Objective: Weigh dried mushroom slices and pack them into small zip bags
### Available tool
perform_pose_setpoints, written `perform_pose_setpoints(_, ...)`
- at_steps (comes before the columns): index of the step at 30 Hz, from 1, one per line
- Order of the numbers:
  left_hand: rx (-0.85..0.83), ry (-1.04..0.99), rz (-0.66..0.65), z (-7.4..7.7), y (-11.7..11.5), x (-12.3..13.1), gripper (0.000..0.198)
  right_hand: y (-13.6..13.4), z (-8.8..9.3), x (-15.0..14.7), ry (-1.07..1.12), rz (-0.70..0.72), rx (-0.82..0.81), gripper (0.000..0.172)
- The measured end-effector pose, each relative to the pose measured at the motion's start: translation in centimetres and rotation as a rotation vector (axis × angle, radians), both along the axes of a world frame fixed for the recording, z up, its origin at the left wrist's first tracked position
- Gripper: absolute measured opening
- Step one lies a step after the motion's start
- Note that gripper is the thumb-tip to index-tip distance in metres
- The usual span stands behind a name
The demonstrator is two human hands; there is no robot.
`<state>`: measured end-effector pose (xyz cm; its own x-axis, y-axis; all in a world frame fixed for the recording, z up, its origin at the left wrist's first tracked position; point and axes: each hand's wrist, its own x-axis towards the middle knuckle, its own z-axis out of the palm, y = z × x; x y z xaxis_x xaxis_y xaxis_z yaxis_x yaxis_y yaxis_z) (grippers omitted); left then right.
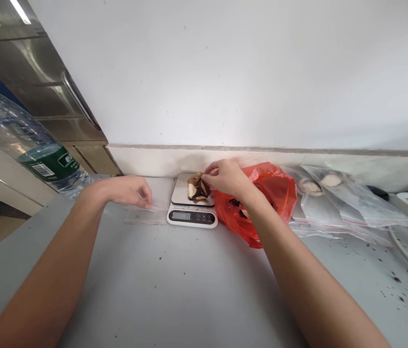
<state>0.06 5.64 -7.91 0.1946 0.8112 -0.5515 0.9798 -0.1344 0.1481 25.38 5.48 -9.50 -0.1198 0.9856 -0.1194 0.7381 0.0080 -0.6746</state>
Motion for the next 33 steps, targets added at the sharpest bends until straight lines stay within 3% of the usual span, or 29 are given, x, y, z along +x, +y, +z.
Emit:
perform_pose_setpoints(7,-0.004,-0.013,0.038,0.8,-0.2,-0.4,0.025,-0.4,1.7,0.4,-0.044,-0.081,0.048,0.007)
perform_pose_setpoints(11,0.077,-0.082,0.022,1.8,-0.8,-0.8,0.021,-0.7,2.2,0.4,-0.035,-0.077,0.173,0.012)
perform_pose_setpoints(13,0.162,-0.144,-0.009,2.5,-1.3,-0.6,0.02,-1.1,2.3,0.1,0.035,0.017,0.246,0.017)
perform_pose_setpoints(16,0.307,-0.264,-0.05,3.4,-2.1,0.2,0.023,-1.9,2.1,-0.7,0.152,0.293,0.242,0.029)
perform_pose_setpoints(19,0.439,-0.363,-0.063,3.9,-2.8,1.2,0.026,-2.5,1.6,-1.7,0.096,0.521,0.184,0.035)
perform_pose_setpoints(21,0.534,-0.411,-0.058,4.0,-3.1,1.6,0.023,-2.6,1.2,-2.4,0.03,0.575,0.178,0.029)
perform_pose_setpoints(23,0.64,-0.453,-0.054,3.9,-3.2,1.8,0.019,-2.5,0.8,-2.9,0.029,0.533,0.156,0.033)
perform_pose_setpoints(25,0.737,-0.517,-0.064,3.7,-3.3,1.8,0.019,-2.4,0.6,-3.2,0.076,0.393,0.151,0.043)
perform_pose_setpoints(26,0.764,-0.564,-0.084,3.6,-3.3,1.8,0.021,-2.3,0.6,-3.4,0.113,0.315,0.171,0.04)
perform_pose_setpoints(28,0.721,-0.638,-0.165,3.4,-3.3,1.9,0.036,-2.3,0.6,-3.5,0.212,0.218,0.229,0.024)
perform_pose_setpoints(30,0.577,-0.636,-0.268,3.1,-3.2,2.1,0.075,-2.4,0.8,-3.6,0.312,0.213,0.253,0.013)
perform_pose_setpoints(32,0.438,-0.594,-0.336,2.6,-2.9,2.3,0.112,-2.5,1.0,-3.5,0.363,0.234,0.246,0.021)
perform_pose_setpoints(33,0.398,-0.582,-0.346,2.4,-2.7,2.4,0.119,-2.6,1.0,-3.5,0.366,0.249,0.246,0.028)
